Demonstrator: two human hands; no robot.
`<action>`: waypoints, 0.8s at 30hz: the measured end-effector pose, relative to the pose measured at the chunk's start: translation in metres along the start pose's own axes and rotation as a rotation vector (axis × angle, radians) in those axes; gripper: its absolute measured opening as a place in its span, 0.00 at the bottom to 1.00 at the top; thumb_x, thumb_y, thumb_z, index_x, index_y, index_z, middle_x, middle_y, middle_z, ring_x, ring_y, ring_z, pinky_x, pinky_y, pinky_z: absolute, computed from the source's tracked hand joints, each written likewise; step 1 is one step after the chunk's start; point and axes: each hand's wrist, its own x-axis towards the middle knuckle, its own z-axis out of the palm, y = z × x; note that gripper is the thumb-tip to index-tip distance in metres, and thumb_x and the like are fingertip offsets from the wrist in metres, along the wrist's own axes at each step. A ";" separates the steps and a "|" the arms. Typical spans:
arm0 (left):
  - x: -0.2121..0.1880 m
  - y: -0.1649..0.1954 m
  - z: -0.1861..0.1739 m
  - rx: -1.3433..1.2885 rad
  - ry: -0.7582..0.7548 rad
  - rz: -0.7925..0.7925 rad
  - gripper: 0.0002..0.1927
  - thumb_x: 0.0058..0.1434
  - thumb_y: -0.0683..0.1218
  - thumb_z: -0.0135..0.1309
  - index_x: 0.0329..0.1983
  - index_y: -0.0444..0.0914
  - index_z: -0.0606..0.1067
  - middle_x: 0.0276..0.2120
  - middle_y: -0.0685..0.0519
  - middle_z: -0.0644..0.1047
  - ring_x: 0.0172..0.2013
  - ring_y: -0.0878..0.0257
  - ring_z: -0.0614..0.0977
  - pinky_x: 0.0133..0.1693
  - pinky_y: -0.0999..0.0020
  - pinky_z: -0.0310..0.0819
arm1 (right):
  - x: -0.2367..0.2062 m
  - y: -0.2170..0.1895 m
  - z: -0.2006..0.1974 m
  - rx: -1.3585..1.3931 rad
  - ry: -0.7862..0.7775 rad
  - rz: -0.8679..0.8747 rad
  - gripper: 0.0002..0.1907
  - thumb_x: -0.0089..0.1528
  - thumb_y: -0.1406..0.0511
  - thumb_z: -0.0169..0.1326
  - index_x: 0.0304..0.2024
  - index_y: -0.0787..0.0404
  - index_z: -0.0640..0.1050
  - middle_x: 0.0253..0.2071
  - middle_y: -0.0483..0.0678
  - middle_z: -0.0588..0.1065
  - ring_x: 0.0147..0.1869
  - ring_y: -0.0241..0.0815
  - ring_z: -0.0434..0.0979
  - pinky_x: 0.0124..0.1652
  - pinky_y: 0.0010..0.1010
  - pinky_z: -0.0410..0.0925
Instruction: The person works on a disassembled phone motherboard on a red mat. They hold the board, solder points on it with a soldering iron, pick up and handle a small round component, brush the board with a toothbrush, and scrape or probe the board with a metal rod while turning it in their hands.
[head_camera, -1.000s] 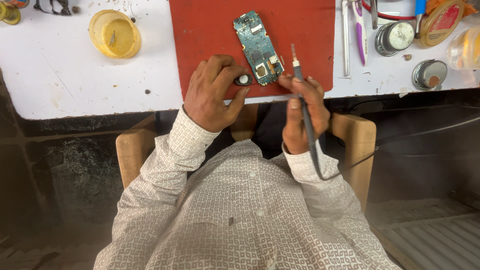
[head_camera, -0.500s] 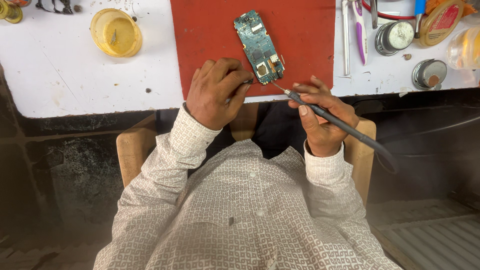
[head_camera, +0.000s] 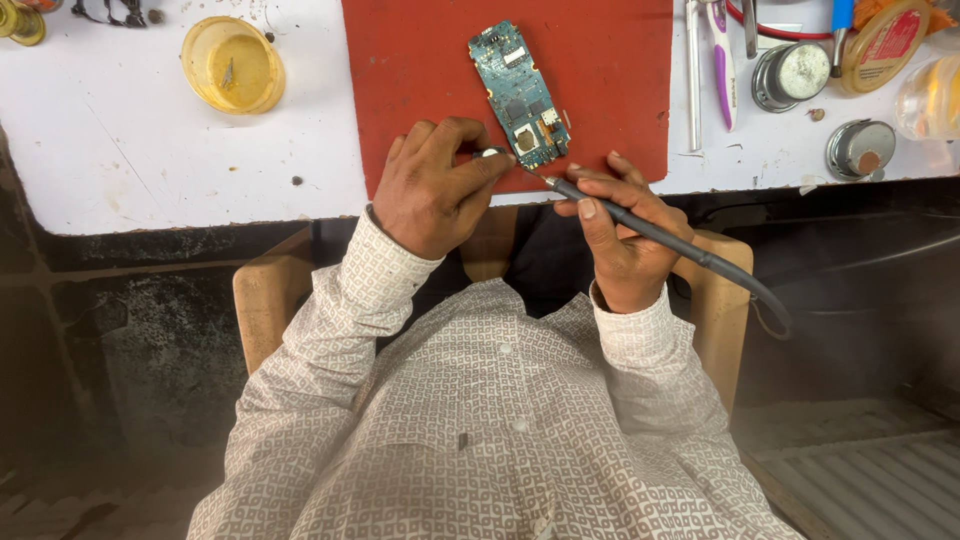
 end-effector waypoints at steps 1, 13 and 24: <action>0.000 0.000 0.000 -0.002 0.000 0.004 0.10 0.61 0.41 0.64 0.46 0.44 0.84 0.44 0.56 0.78 0.40 0.63 0.76 0.43 0.65 0.70 | 0.000 0.000 0.000 0.004 0.005 0.003 0.11 0.70 0.62 0.59 0.46 0.65 0.79 0.37 0.52 0.83 0.59 0.45 0.83 0.75 0.41 0.59; -0.001 -0.001 0.001 0.000 -0.010 0.014 0.11 0.60 0.40 0.64 0.46 0.44 0.84 0.44 0.56 0.77 0.40 0.63 0.76 0.44 0.64 0.71 | 0.001 -0.002 0.001 -0.022 0.021 0.035 0.12 0.70 0.61 0.58 0.46 0.65 0.79 0.38 0.53 0.83 0.51 0.40 0.85 0.75 0.38 0.60; -0.001 -0.002 0.002 0.022 -0.009 0.026 0.12 0.59 0.40 0.65 0.46 0.44 0.84 0.44 0.55 0.77 0.40 0.62 0.76 0.44 0.64 0.71 | 0.001 -0.002 0.002 -0.023 0.028 0.031 0.10 0.70 0.63 0.58 0.46 0.65 0.80 0.38 0.52 0.83 0.50 0.39 0.85 0.74 0.38 0.60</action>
